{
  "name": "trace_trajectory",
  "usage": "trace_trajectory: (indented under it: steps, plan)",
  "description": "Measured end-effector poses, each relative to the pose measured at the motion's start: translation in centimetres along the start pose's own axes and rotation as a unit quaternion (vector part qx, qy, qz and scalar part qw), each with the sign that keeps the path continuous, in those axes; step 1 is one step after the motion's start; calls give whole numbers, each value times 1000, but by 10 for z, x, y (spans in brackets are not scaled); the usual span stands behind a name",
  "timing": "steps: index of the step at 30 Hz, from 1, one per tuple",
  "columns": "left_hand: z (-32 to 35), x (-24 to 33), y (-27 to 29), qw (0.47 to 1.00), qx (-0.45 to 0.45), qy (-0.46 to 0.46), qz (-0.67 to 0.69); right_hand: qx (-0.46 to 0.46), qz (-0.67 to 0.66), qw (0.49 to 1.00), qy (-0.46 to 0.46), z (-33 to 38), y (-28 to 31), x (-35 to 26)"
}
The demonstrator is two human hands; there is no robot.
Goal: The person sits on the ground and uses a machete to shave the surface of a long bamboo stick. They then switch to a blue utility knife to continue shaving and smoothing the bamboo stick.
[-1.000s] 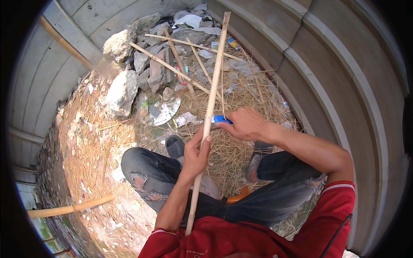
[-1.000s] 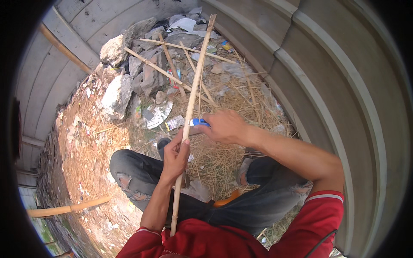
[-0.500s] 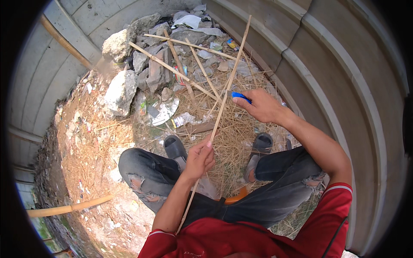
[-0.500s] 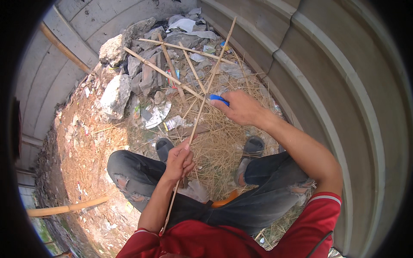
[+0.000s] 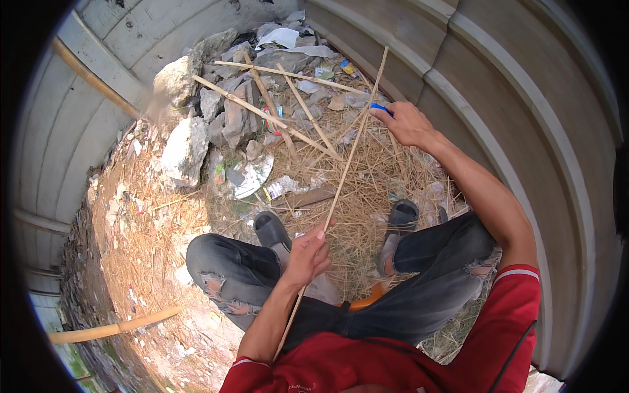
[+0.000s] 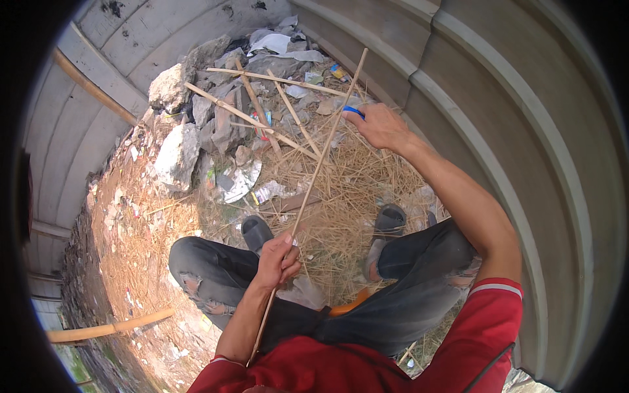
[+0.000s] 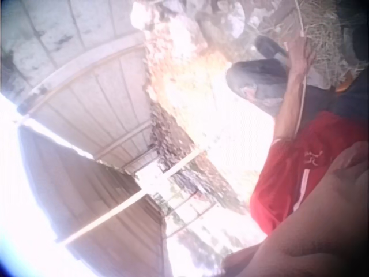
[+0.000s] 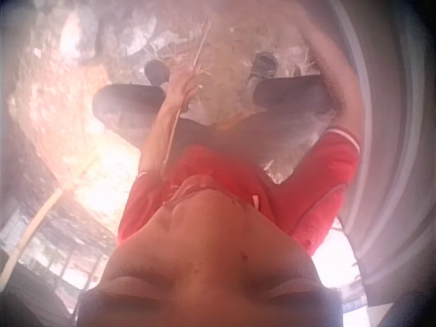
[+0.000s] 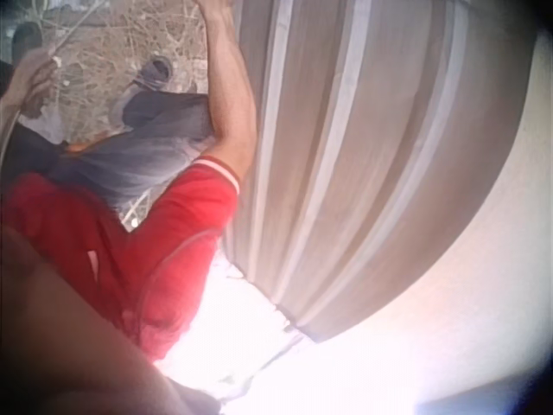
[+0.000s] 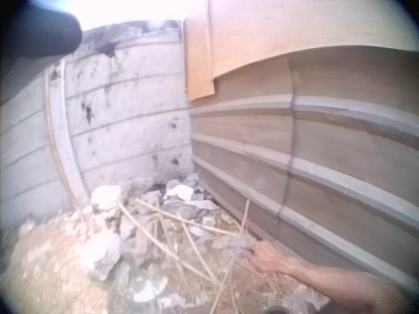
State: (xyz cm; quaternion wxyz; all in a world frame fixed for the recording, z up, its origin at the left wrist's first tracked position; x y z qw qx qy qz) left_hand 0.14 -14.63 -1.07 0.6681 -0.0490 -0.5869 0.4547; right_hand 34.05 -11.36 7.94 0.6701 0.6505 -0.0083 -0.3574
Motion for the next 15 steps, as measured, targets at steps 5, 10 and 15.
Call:
trace_trajectory:
  steps: [5, 10, 15]
  plan:
    - [-1, -8, -5, 999, -32, -6, -43, 76, -9, 997, 28, 12, -6, 26]
    - [-10, 1, 0, 998, -5, -31, -47, -48, 35, 985, 160, 55, -32, -26]
    - [-15, 5, 8, 997, 36, -55, -52, -121, 57, 953, 271, 104, -77, -77]
Point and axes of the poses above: each hand's wrist, its own z-axis away from the middle knuckle, its own y-axis out of the back of the hand, x = y × z, the point moved 5 cm from there along -z, towards the middle knuckle, and after that the axes turned 6 degrees about -y, right-handed, at the moved point
